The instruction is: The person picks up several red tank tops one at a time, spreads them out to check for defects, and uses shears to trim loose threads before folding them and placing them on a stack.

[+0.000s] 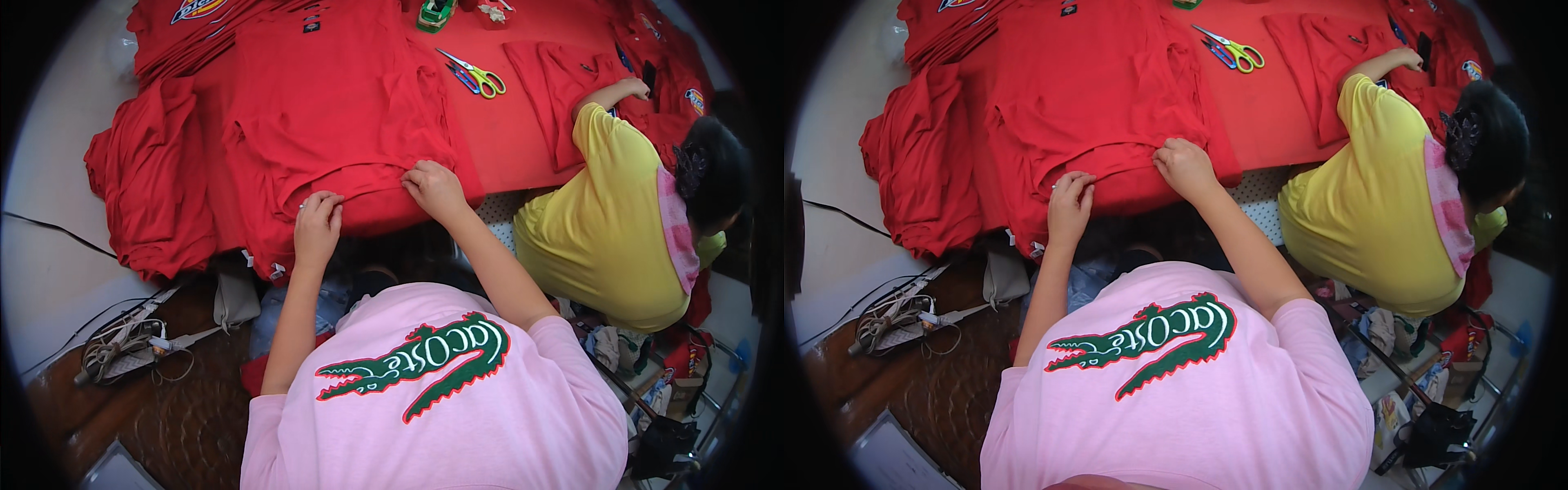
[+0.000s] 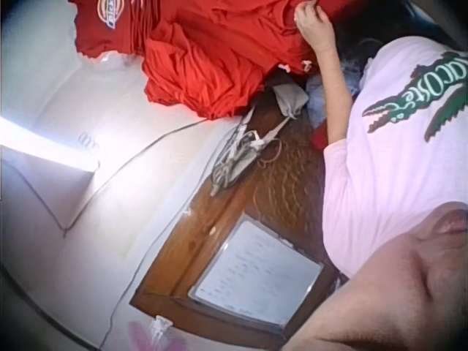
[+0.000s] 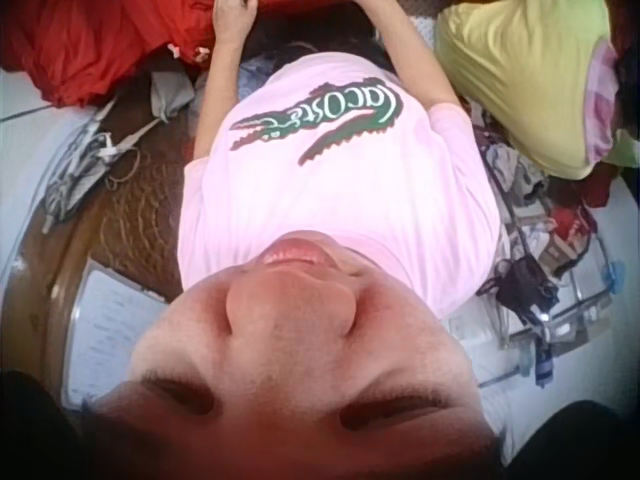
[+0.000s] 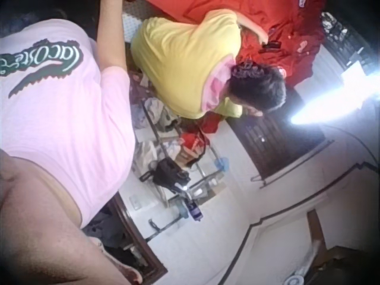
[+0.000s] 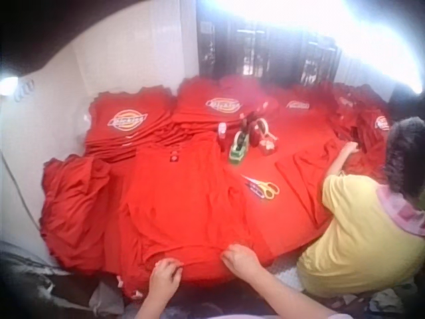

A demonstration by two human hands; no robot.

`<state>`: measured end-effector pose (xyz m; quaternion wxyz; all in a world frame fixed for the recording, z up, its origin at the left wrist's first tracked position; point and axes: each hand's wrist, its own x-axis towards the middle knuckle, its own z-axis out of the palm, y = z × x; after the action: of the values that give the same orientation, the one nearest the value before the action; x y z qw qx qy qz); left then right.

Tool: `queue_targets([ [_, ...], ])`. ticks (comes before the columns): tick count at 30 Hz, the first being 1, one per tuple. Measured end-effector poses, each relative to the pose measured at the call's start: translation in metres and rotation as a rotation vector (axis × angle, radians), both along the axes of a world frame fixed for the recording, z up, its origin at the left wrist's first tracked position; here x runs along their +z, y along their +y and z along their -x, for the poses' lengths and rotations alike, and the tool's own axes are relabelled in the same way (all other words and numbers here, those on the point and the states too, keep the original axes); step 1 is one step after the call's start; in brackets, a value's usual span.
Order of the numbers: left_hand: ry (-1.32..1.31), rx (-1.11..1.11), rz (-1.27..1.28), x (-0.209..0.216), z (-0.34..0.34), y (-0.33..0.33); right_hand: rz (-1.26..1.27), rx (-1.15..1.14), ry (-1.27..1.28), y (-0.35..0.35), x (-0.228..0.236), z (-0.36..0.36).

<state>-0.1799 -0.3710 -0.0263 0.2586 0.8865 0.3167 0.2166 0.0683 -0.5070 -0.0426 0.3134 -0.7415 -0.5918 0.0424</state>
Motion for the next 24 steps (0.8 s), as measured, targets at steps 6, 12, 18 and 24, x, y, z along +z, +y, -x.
queue_targets([
  [6,-0.031,0.014,0.088,-0.021,0.0,0.004,0.157,0.082,-0.193,0.013,0.001,-0.008],
  [12,-0.072,0.021,0.115,-0.024,0.002,0.006,-0.014,-0.2,0.677,-0.015,-0.009,-0.054],
  [18,-0.015,-0.064,0.074,-0.002,-0.02,-0.002,-0.252,-0.676,1.083,-0.027,-0.001,-0.129],
  [24,-0.047,-0.329,0.088,0.004,-0.09,-0.012,-0.186,-0.465,0.036,0.069,-0.009,-0.158],
])
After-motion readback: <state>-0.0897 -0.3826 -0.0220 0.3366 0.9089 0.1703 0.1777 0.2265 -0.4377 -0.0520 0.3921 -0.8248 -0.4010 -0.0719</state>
